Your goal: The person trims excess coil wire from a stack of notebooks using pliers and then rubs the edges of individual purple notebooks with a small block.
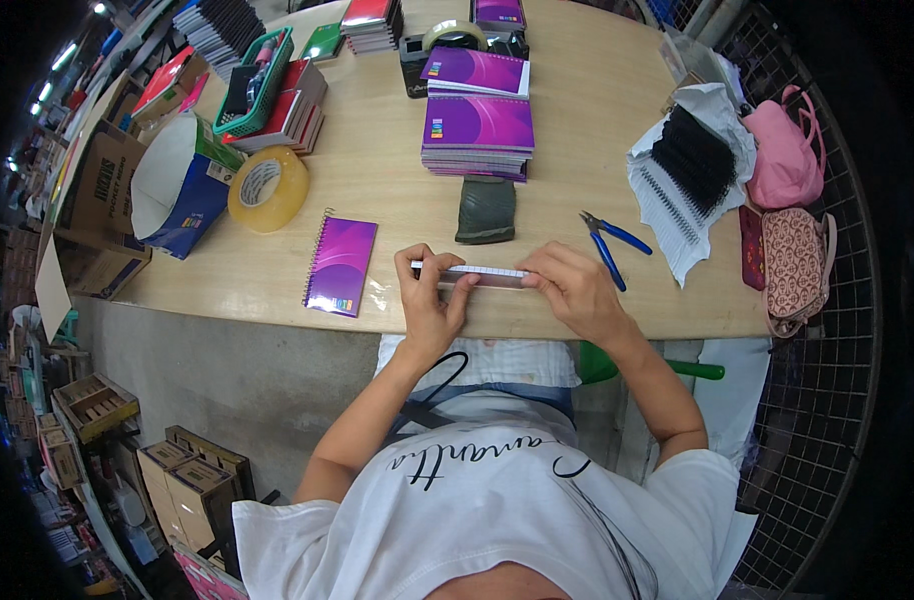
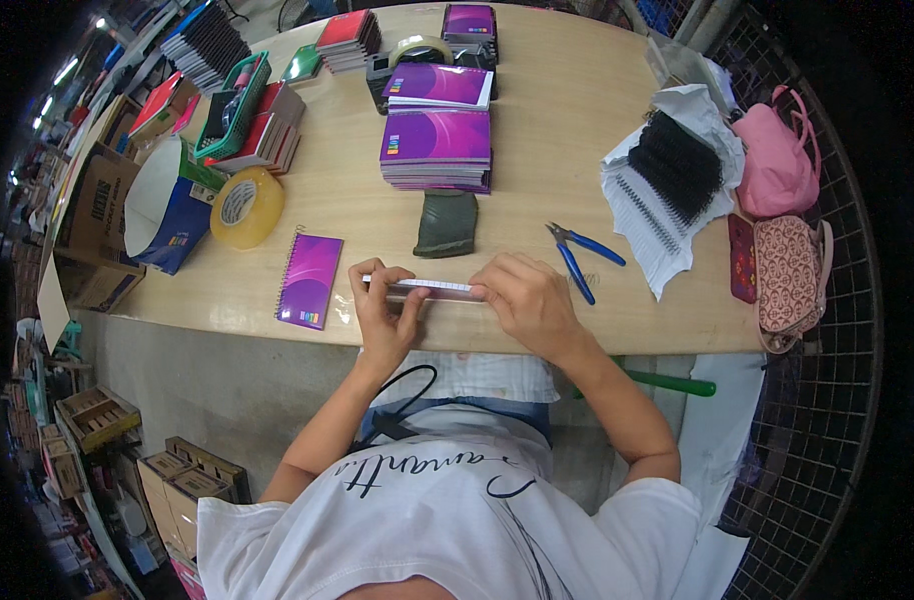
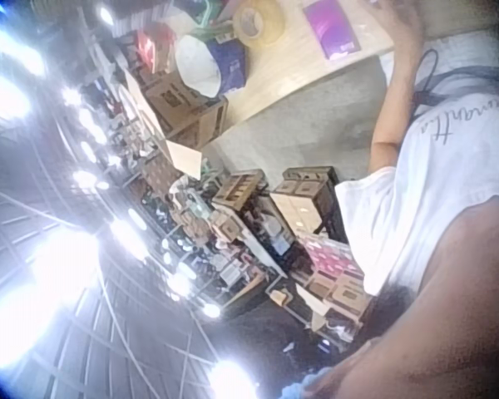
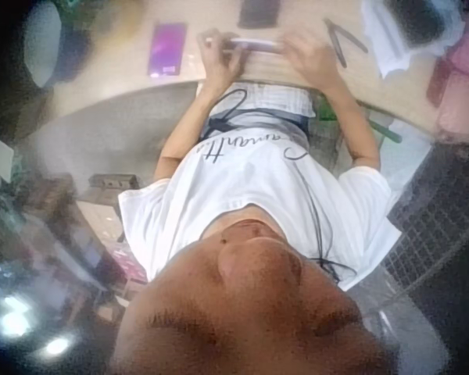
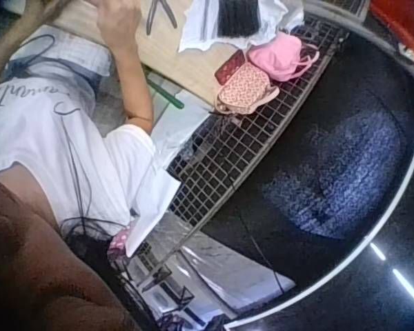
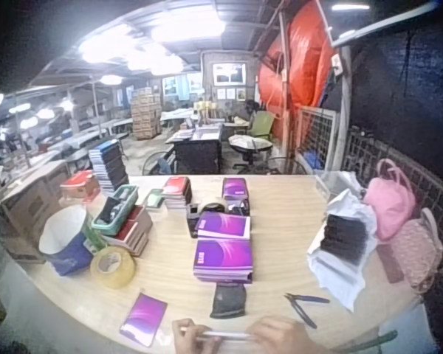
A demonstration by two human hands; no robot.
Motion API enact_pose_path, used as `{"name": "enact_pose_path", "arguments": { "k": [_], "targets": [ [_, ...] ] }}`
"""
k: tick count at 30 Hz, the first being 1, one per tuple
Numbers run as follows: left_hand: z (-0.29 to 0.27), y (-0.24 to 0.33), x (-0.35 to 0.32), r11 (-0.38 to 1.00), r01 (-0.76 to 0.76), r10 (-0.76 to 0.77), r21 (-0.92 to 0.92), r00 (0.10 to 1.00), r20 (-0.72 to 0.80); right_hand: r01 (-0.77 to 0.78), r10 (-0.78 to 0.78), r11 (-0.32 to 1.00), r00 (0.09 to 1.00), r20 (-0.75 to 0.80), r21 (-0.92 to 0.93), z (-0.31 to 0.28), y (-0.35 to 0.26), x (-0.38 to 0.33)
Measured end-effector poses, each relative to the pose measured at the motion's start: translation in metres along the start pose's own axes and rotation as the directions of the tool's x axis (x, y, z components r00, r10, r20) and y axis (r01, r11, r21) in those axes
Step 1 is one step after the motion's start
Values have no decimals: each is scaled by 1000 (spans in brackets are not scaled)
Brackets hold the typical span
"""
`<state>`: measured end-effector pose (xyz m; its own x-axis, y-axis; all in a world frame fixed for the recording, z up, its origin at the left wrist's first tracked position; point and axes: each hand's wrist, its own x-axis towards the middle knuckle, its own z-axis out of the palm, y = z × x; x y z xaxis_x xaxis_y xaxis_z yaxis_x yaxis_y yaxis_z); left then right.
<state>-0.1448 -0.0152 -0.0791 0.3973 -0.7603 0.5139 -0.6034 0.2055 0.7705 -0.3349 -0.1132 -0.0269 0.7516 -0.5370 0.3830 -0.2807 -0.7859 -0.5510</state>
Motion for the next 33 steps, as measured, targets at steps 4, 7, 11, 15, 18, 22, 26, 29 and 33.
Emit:
{"name": "enact_pose_path", "arguments": {
  "k": [4,7,11,15,18,22,26,29,33],
  "targets": [
    [0,-2,-2,1000,5,-5,-4,1000,0,-108,108,994,994,6,19,0,-13,3],
    [-3,-4,1,998,-56,55,15,998,44,-71,73,997,994,85,-26,-7,-3,19],
    [-10,-14,-4,998,-43,47,-41,993,109,-52,67,979,995,75,-196,8,29,60],
    [-14,0,-4,1000,-3,3,-4,994,110,308,-253,857,950,183,-414,30,46,62],
    [-10,-6,-1,1000,-4,5,-9,996,92,156,-99,969,956,278,-193,17,41,58],
    [-11,-10,4,999,-48,47,5,993,109,-178,14,924,900,435,339,-34,43,36],
    [-5,-10,7,996,-78,82,-35,985,153,-290,35,880,829,558,376,-38,31,15],
    [1,-8,10,996,-62,72,-63,984,164,-366,-83,663,831,550,653,-50,40,14],
    [5,-9,9,997,-52,61,-59,984,166,-430,88,643,864,497,634,-45,40,17]
  ]
}}
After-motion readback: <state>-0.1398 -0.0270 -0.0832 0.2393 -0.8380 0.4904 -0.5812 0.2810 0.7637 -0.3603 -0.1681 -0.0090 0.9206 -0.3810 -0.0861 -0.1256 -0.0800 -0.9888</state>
